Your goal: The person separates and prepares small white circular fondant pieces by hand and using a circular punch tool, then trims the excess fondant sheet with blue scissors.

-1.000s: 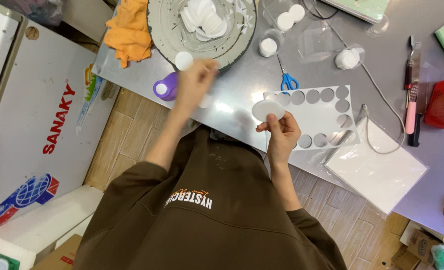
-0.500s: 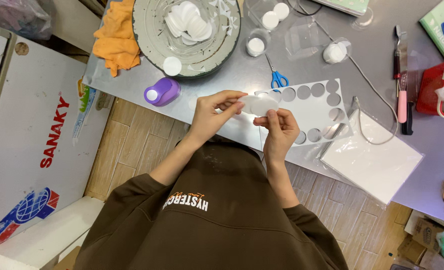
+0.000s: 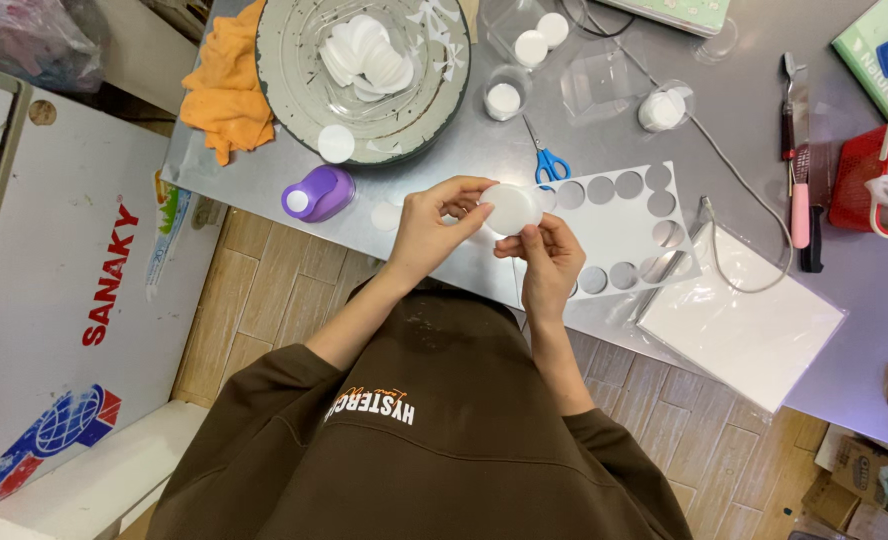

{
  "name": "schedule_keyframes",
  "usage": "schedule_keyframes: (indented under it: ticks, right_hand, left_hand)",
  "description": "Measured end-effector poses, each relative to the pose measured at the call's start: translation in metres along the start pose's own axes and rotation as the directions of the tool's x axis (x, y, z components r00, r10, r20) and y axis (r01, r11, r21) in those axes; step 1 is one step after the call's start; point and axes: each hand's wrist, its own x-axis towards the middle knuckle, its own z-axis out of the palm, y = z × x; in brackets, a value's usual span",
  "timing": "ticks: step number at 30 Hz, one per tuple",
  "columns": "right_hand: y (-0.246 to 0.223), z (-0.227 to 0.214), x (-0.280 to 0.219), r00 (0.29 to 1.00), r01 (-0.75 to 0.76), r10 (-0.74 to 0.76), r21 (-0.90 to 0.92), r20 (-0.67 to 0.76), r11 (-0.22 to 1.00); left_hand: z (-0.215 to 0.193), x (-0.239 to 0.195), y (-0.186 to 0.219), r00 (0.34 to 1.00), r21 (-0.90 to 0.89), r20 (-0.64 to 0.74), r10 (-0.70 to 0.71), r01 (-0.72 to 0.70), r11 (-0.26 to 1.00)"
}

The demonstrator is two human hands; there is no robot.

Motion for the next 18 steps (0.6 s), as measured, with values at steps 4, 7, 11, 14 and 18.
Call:
schedule_keyframes:
  ticks: [4,7,11,14,18]
  right_hand:
    - [-0.006,-0.001,0.005,0.995,-0.058,0.056,0.029,0.081,0.998]
    - [-0.007,0.001,0.012,0.990,-0.068,0.081,-0.109,0.116,0.992]
    - [0.000,-0.007,0.027,0.994,-0.038,0.064,-0.290,0.083,0.956]
    - [0.002,-0.027,0.040,0.989,-0.101,0.128,-0.301,0.071,0.948]
    - [-0.002,-0.053,0.053,0.996,-0.022,0.055,-0.410,0.068,0.912]
  left_hand:
    - [0.009,0.012,0.009,0.998,0.157,-0.036,0.051,-0.045,0.987]
    - [0.023,0.019,0.006,0.971,0.317,-0.014,0.239,-0.222,0.922]
    - [0.039,0.036,-0.012,0.933,0.455,0.100,0.347,-0.353,0.818]
    - [0.042,0.072,-0.040,0.971,0.371,0.149,0.187,-0.230,0.900]
    - [0.046,0.177,-0.105,0.997,0.406,0.063,0.050,-0.071,0.911]
